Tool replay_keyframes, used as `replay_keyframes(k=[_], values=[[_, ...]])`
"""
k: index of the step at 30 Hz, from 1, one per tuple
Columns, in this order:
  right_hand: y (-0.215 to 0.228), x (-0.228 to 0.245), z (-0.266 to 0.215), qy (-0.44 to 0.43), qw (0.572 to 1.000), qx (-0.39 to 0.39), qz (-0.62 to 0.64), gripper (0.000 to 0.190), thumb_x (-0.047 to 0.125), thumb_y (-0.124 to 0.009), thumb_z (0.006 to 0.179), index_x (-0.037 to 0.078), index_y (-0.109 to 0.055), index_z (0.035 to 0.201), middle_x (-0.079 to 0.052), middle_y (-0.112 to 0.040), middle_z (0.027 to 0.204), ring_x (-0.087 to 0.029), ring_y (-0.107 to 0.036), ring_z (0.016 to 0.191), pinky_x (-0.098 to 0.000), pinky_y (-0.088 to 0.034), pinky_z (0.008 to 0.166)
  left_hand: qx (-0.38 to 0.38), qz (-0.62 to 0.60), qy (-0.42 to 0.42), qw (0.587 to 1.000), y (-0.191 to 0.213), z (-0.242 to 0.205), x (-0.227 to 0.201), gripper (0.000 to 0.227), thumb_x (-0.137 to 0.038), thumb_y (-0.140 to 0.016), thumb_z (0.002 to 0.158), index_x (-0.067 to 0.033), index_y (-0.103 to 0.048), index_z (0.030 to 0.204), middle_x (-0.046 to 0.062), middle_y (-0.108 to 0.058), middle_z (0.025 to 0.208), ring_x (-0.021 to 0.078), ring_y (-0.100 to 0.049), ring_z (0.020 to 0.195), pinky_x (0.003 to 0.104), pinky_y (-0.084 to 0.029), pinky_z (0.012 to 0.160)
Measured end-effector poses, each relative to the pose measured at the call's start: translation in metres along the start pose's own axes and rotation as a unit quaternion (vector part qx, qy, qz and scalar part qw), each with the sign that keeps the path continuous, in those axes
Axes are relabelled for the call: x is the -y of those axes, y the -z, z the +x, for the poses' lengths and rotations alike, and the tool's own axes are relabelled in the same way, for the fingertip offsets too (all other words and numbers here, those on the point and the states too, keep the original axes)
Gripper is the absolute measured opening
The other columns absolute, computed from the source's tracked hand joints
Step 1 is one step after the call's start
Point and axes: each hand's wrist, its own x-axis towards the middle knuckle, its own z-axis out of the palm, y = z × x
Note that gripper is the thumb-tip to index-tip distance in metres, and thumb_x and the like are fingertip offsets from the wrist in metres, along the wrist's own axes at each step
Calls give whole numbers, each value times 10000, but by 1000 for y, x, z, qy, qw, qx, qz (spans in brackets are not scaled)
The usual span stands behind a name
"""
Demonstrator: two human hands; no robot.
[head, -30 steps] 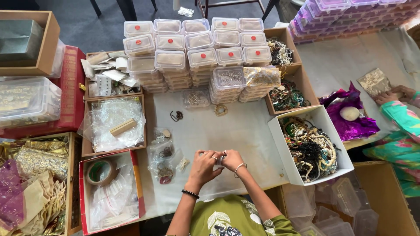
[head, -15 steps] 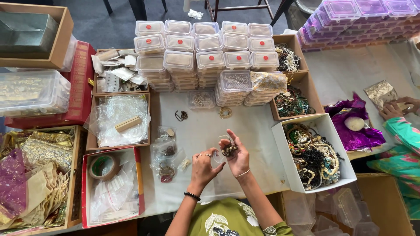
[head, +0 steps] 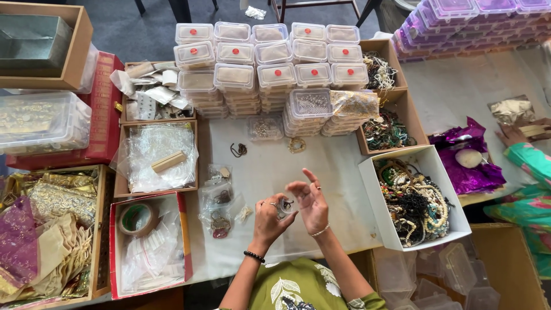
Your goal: The person sorts through various jewelry items on a table, picking up bracelets and necklaces. They place selected items into small plastic bags and then into small fabric pouches. The person also handles clear plastic containers and stacks of boxes on the table.
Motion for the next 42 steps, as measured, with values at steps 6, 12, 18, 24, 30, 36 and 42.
replay_keyframes(k=[6,12,18,24,30,36,42], values=[[-46,40,-12,149,597,86,-784,665,-88,-539,634,311,-796,1099,-54,-504,1527,-329,-309,1502,-486,-205,1168,-67,-38,-3,997,-2,-3,15,498,-283,-888,758,-90,-628,1136,48,-711,1019,258,-667,919,420,-431,963],[-44,28,-19,142,544,125,-817,638,-110,-576,693,320,-825,1094,-19,-329,1652,-337,-209,1550,-513,-173,1146,-87,-38,19,995,2,-2,16,473,-186,-843,755,-92,-620,1161,50,-710,1029,250,-681,958,422,-436,967],[-51,12,-8,32,446,150,-882,372,-59,-634,679,172,-785,927,-62,-231,1673,-393,-98,1524,-575,-135,1138,-35,-22,-22,999,-8,-8,25,406,-137,-825,774,-115,-631,1130,13,-723,922,185,-698,894,414,-451,969],[-38,19,-14,60,587,133,-796,480,-112,-598,670,209,-847,924,-29,-427,1590,-338,-283,1491,-519,-200,1112,-74,-35,8,997,4,-7,20,435,-143,-819,772,-95,-631,1161,38,-729,978,251,-673,953,420,-459,960],[-40,21,-6,83,733,-7,-675,270,144,-829,761,178,-799,1027,-38,-588,1422,-292,-472,1347,-421,-362,1088,-79,-24,4,997,-2,-5,18,420,-175,-836,812,-87,-631,1168,58,-723,1034,269,-649,952,412,-480,947],[-32,9,-7,143,624,11,-769,138,179,-844,730,192,-833,867,4,-644,1392,-271,-528,1351,-464,-358,1069,-67,1,-37,997,-7,-9,25,474,-150,-830,778,-75,-608,1190,61,-727,1078,278,-647,970,413,-470,954],[-50,37,-8,124,581,116,-796,232,97,-755,709,226,-839,882,-38,-510,1518,-323,-376,1432,-505,-243,1092,-72,-12,-20,997,1,-5,21,485,-147,-841,812,-86,-606,1232,35,-732,1025,227,-688,922,413,-470,972]])
